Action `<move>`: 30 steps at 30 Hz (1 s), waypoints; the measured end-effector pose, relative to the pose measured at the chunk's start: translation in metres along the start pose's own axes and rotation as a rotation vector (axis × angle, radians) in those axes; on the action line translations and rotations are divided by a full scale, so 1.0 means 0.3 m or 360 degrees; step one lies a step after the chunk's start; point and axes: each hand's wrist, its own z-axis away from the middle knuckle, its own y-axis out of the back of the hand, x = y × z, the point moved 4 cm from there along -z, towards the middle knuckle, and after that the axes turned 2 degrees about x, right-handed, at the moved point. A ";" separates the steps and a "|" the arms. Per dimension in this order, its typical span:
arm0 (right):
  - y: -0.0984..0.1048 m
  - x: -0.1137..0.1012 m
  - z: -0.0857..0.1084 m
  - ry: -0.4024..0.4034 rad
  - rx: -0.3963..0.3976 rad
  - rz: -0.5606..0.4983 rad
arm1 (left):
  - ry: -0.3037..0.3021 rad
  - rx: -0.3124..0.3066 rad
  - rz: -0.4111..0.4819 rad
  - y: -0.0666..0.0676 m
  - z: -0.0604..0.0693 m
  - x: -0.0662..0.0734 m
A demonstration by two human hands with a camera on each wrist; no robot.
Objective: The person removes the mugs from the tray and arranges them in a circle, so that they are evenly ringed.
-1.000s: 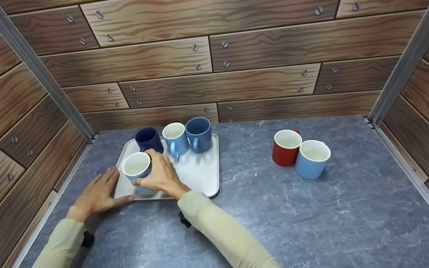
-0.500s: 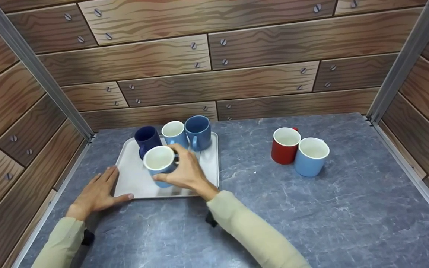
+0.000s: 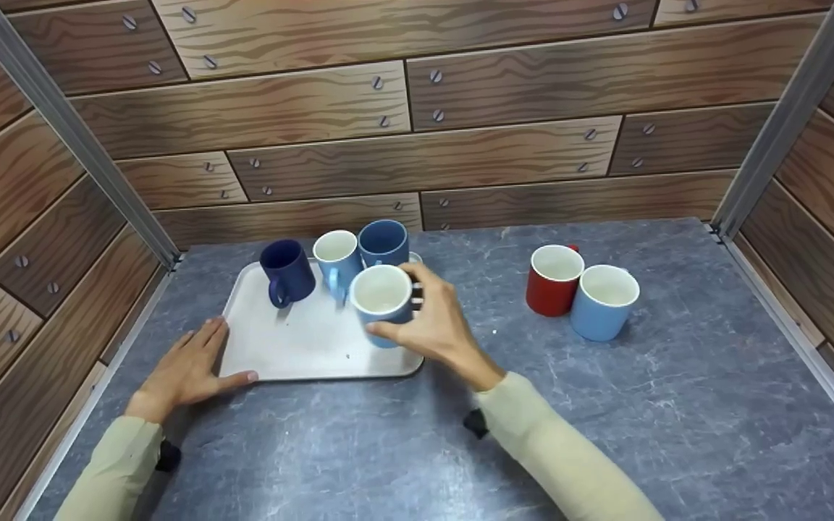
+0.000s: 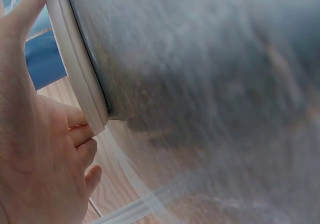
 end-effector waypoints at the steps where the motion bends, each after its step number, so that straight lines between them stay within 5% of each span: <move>1: 0.019 0.006 0.005 -0.0001 0.0018 -0.0001 | 0.0000 -0.0002 -0.0002 0.001 -0.001 0.000; 15: 0.247 0.042 0.088 -0.0006 0.0242 0.0151 | -0.0007 0.0013 0.0000 0.005 -0.003 0.003; 30: 0.390 0.073 0.177 0.0005 0.0204 0.0198 | 0.0004 -0.0006 0.0005 0.005 -0.004 0.001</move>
